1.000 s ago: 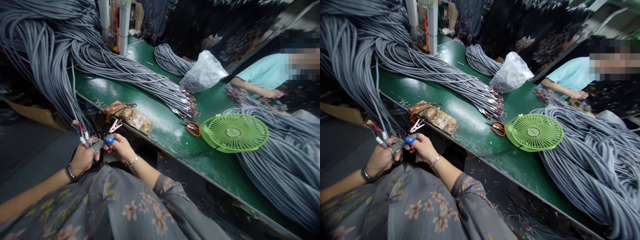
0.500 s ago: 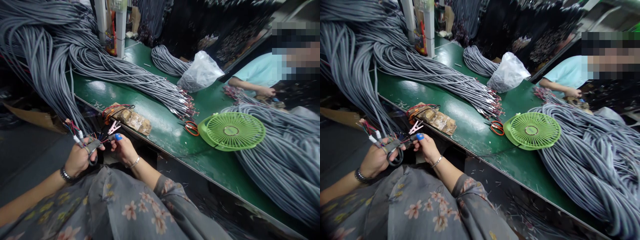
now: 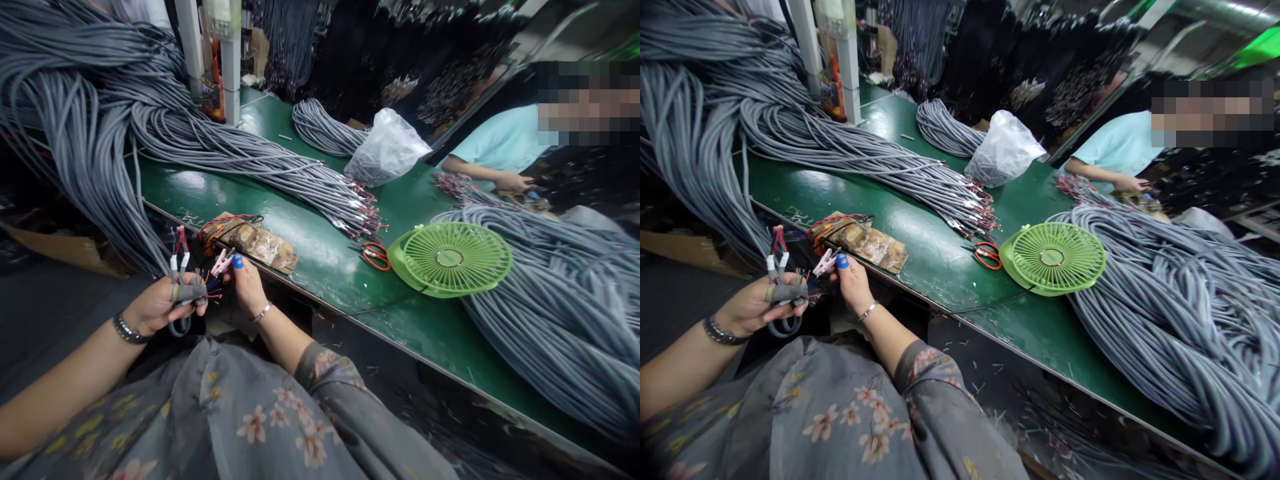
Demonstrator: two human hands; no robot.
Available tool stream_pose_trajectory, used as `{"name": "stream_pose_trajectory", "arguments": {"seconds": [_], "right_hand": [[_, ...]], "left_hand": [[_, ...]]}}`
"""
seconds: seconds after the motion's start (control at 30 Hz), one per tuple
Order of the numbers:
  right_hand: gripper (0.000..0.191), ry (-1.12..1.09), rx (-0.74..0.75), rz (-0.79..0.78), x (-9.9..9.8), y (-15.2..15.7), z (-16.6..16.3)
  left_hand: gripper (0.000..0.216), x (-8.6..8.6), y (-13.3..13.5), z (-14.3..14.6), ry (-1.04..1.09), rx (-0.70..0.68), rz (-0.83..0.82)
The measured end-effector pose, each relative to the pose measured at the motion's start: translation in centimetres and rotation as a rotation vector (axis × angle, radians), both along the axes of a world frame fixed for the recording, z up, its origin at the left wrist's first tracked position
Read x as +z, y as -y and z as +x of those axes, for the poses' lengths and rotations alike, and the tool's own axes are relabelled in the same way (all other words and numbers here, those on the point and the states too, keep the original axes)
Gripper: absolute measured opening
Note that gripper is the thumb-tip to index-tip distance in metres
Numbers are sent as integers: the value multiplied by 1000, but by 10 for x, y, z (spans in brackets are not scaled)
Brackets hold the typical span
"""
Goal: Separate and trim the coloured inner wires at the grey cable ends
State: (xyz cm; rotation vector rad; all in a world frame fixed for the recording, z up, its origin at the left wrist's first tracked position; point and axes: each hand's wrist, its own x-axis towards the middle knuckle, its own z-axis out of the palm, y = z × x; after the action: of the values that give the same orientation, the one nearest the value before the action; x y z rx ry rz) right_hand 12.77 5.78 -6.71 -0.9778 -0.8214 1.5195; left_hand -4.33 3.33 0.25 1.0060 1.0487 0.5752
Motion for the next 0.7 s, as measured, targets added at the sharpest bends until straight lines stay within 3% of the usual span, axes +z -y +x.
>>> {"name": "stream_pose_trajectory", "arguments": {"seconds": [0.13, 0.4, 0.7], "right_hand": [[61, -195, 141, -157, 4, -1, -7], [51, -312, 25, -239, 17, -1, -12], [53, -325, 151, -301, 17, 1, -6]], "left_hand": [[45, -4, -3, -1, 21, -12, -11], [42, -12, -6, 2, 17, -38, -25], [43, -10, 5, 2, 4, 32, 43]]}}
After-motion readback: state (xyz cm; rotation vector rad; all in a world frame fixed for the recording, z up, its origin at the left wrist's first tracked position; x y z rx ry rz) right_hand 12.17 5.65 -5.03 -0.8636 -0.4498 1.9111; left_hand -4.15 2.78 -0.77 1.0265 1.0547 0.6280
